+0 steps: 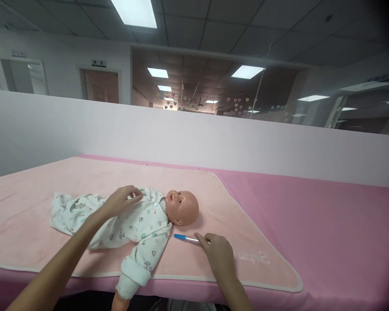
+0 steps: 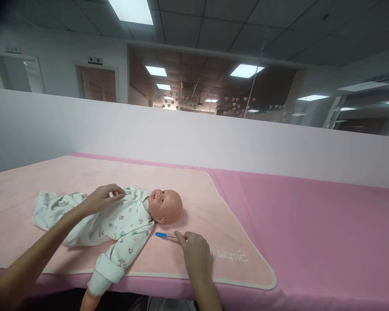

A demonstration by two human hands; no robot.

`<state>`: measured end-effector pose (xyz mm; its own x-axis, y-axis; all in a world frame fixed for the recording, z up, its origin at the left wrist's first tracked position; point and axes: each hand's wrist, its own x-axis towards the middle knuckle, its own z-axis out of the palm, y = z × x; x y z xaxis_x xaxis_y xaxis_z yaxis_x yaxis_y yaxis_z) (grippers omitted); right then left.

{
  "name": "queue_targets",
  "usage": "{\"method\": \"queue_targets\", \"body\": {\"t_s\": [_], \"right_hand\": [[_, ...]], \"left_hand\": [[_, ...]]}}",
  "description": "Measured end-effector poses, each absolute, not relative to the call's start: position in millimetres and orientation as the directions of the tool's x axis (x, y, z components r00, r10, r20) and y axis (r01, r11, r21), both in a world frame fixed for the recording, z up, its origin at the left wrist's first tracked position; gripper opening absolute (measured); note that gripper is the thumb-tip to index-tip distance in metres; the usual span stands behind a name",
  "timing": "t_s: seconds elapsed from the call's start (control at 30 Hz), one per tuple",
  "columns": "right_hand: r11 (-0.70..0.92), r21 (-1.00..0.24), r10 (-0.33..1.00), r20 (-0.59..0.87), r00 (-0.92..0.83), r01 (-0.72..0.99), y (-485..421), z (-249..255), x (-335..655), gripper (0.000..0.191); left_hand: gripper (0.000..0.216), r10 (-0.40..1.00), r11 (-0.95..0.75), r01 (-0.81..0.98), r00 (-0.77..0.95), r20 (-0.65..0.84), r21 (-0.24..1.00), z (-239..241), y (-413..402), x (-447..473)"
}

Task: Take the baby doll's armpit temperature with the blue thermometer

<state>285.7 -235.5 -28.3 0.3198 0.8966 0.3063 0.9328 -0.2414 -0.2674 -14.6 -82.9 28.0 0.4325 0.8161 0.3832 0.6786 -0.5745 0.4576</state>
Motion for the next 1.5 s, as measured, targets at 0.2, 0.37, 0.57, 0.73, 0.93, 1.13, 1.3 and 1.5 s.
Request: {"method": "queue_targets", "body": {"t_s": [0.2,0.37,0.57,0.73,0.93,1.13,1.3,1.5], "right_hand": [[-0.284,-0.044,0.898,0.338,0.282,0.958,-228,-34,285,0.034],[-0.305,-0.001,0.867,0.414,0.278,0.952,-229,-44,286,0.034],[-0.277,0.038,0.800,0.562,0.209,0.960,-233,-51,283,0.027],[0.041,-0.056,0.685,0.729,0.013,0.998,-213,-30,249,0.021],[0.447,-0.156,0.595,0.787,-0.163,0.881,-148,-8,172,0.018],[0.573,-0.291,0.568,0.815,-0.116,0.766,-123,-23,151,0.028],[0.633,-0.414,0.526,0.850,0.029,0.654,-131,-32,152,0.032],[0.598,-0.463,0.552,0.830,0.082,0.654,-129,-35,149,0.025]], "left_hand": [[0.034,0.670,-0.604,0.784,0.403,0.623,0.142,-8,-98,55],[0.022,0.487,-0.619,0.785,0.388,0.782,-0.005,-25,-108,57],[0.016,0.496,-0.707,0.701,0.394,0.774,0.097,-26,-110,53],[0.022,0.519,-0.719,0.669,0.336,0.786,0.188,-32,-102,53],[0.016,0.577,-0.704,0.656,0.305,0.757,0.272,-36,-99,51],[0.016,0.656,-0.661,0.658,0.272,0.704,0.361,-34,-99,49],[0.021,0.689,-0.642,0.638,0.235,0.686,0.426,-32,-100,48],[0.027,0.717,-0.632,0.602,0.215,0.663,0.488,-32,-96,48]]}}
